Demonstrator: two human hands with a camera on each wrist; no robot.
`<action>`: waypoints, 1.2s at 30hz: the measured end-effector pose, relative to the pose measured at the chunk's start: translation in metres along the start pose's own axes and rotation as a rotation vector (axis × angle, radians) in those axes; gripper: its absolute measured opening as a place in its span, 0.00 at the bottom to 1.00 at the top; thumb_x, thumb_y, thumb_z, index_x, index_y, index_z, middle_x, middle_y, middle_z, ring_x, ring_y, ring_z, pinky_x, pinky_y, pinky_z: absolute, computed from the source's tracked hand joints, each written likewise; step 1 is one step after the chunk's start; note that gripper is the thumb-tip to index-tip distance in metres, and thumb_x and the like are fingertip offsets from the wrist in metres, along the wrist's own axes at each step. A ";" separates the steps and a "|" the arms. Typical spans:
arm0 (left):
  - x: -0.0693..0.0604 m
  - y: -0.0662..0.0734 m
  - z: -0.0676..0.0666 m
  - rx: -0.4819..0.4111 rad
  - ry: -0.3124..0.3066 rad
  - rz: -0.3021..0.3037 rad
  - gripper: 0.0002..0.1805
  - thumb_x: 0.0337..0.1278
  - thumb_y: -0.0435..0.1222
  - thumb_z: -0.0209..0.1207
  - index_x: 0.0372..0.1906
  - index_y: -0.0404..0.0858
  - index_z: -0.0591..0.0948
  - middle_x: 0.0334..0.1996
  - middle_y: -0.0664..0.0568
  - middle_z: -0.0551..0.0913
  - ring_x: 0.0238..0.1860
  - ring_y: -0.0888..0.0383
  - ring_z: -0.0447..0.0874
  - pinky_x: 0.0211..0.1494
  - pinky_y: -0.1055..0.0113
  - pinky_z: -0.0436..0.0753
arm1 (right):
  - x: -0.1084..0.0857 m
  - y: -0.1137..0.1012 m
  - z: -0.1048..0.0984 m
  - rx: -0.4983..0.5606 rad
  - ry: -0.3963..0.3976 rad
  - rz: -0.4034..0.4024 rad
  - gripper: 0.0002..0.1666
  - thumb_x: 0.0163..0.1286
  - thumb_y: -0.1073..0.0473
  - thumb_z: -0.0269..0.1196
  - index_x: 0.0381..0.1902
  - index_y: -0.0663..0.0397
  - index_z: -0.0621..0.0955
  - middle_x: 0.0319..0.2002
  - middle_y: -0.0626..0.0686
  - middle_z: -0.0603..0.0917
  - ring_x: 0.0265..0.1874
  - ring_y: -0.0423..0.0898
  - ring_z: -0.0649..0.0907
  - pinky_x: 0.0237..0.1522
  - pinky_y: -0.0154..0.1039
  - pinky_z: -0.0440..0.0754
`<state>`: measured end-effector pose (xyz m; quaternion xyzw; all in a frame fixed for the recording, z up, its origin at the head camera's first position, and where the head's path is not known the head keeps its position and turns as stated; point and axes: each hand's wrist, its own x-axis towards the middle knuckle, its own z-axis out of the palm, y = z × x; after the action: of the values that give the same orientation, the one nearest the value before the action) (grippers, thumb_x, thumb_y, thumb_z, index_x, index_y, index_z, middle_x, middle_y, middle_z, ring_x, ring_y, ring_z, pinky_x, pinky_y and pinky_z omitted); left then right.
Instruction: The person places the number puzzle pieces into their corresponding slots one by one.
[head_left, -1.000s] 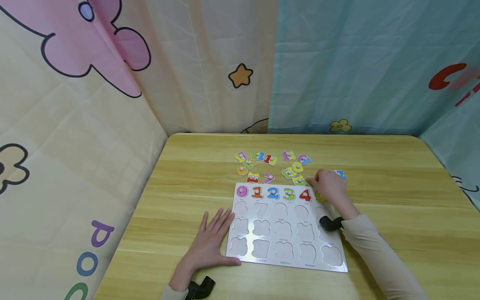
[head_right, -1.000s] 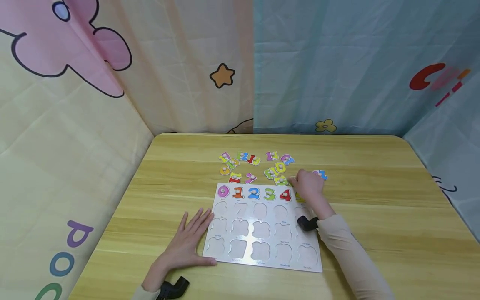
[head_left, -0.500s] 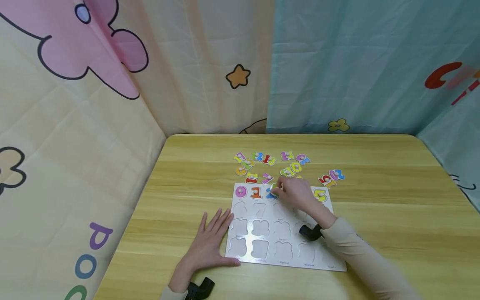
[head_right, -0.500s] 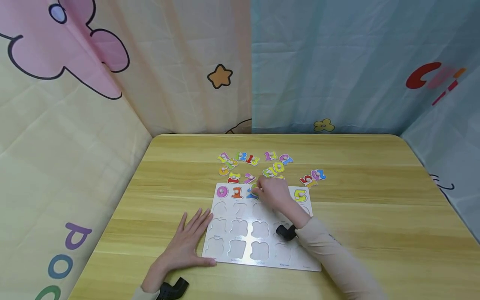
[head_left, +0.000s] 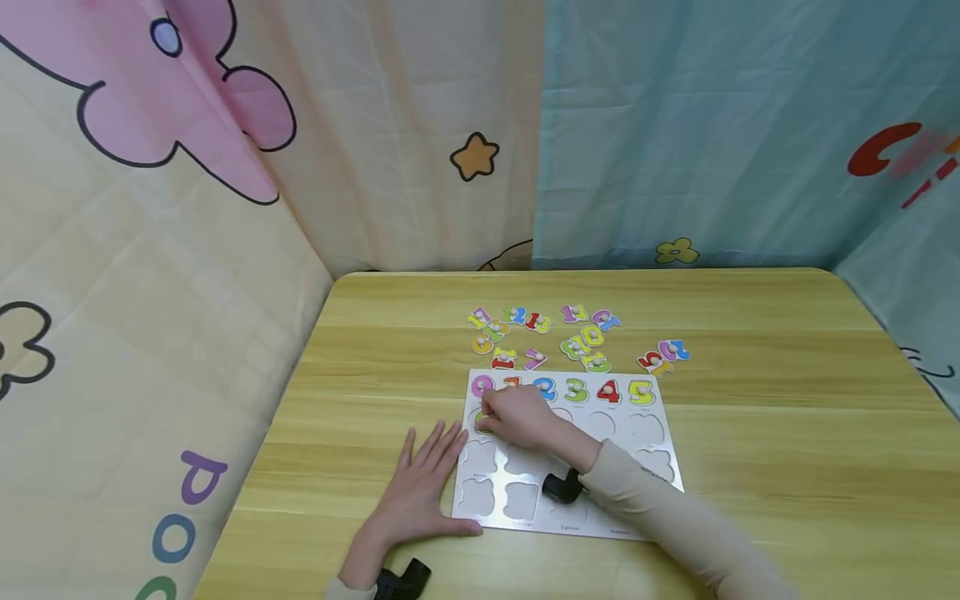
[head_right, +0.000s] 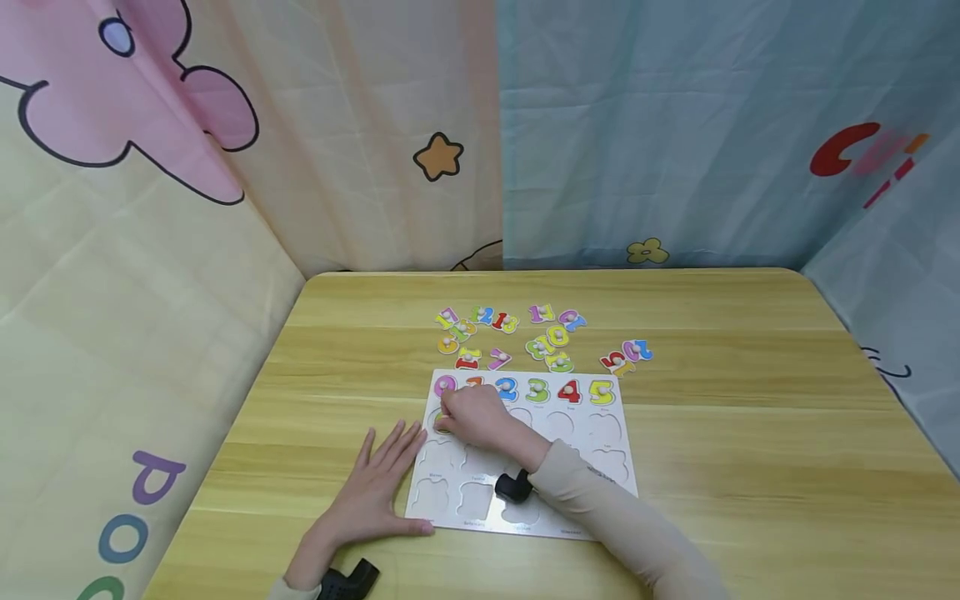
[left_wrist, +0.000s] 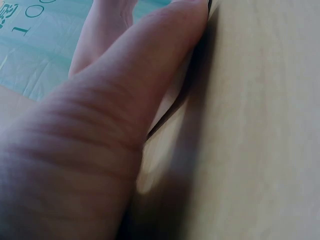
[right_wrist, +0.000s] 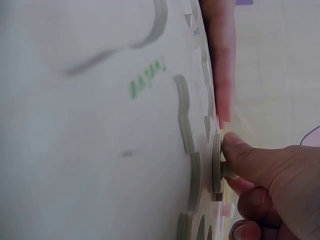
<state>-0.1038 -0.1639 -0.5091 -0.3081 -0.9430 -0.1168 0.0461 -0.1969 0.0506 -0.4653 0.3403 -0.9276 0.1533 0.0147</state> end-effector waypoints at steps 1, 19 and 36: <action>0.000 0.000 0.000 0.000 -0.003 -0.001 0.67 0.33 0.80 0.48 0.75 0.40 0.51 0.75 0.50 0.48 0.74 0.49 0.40 0.69 0.40 0.37 | 0.001 -0.001 0.001 0.003 -0.001 0.000 0.15 0.61 0.44 0.66 0.24 0.43 0.75 0.16 0.39 0.72 0.17 0.39 0.74 0.16 0.37 0.67; -0.001 0.000 0.001 -0.004 0.009 0.005 0.67 0.33 0.79 0.49 0.75 0.40 0.52 0.75 0.50 0.48 0.73 0.49 0.40 0.69 0.40 0.37 | 0.010 -0.001 0.008 0.072 -0.037 0.018 0.14 0.60 0.44 0.67 0.25 0.43 0.76 0.17 0.38 0.73 0.18 0.38 0.72 0.19 0.36 0.68; 0.001 0.000 0.000 0.000 -0.015 -0.004 0.67 0.33 0.80 0.48 0.75 0.40 0.50 0.75 0.50 0.47 0.74 0.49 0.40 0.69 0.40 0.36 | 0.007 -0.004 0.001 0.085 -0.051 0.031 0.13 0.61 0.46 0.67 0.28 0.45 0.77 0.17 0.40 0.73 0.17 0.39 0.73 0.18 0.37 0.68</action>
<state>-0.1045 -0.1634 -0.5088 -0.3071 -0.9439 -0.1148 0.0389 -0.1993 0.0427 -0.4644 0.3300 -0.9255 0.1840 -0.0258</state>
